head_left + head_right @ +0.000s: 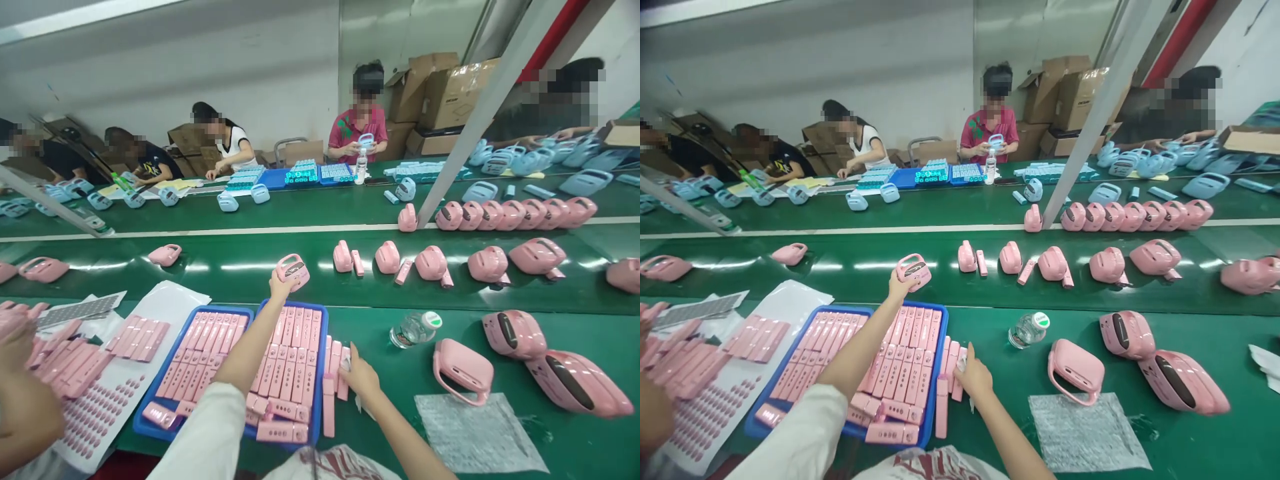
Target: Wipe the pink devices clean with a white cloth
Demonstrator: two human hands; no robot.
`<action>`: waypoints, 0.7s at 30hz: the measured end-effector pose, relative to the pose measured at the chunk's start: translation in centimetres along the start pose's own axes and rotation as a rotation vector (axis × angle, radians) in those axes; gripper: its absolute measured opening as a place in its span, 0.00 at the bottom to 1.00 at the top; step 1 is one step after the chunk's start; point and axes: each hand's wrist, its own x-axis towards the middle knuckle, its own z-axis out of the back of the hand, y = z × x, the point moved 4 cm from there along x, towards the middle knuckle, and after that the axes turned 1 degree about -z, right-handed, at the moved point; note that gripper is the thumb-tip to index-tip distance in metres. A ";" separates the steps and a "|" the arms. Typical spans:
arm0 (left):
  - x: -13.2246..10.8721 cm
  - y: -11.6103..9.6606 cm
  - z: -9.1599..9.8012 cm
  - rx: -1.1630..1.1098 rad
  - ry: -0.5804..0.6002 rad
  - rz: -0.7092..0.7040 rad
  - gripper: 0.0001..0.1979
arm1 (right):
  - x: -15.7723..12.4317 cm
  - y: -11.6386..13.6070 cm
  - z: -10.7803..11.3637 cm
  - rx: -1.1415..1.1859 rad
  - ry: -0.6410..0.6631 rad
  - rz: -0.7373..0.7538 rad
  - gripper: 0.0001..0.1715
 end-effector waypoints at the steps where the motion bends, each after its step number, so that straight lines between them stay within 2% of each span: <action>1: 1.2 0.0 -0.5 0.047 -0.025 -0.019 0.34 | 0.4 0.1 0.2 0.003 -0.001 -0.008 0.39; 4: 4.1 0.3 -1.7 0.142 -0.095 -0.064 0.37 | 1.4 0.1 0.9 0.025 -0.027 -0.015 0.29; 8: 5.5 1.8 -2.6 0.227 -0.180 -0.046 0.37 | 2.5 -1.6 2.3 0.096 -0.058 -0.043 0.19; 11: 5.5 3.3 -2.6 0.288 -0.212 0.047 0.36 | 3.6 -3.1 4.9 0.157 -0.111 -0.083 0.18; 13: 5.5 4.1 -2.4 0.320 -0.178 0.102 0.31 | 4.9 -3.1 7.2 0.183 -0.165 -0.100 0.22; 15: 5.7 4.4 -2.0 0.342 -0.124 0.129 0.23 | 7.0 -1.6 9.4 0.200 -0.218 -0.092 0.25; 17: 5.9 4.4 -1.5 0.354 -0.080 0.142 0.18 | 9.6 1.5 11.1 0.228 -0.244 -0.051 0.26; 21: 5.5 3.4 -0.6 0.366 -0.035 0.127 0.19 | 13.0 8.5 13.6 0.361 -0.301 0.102 0.22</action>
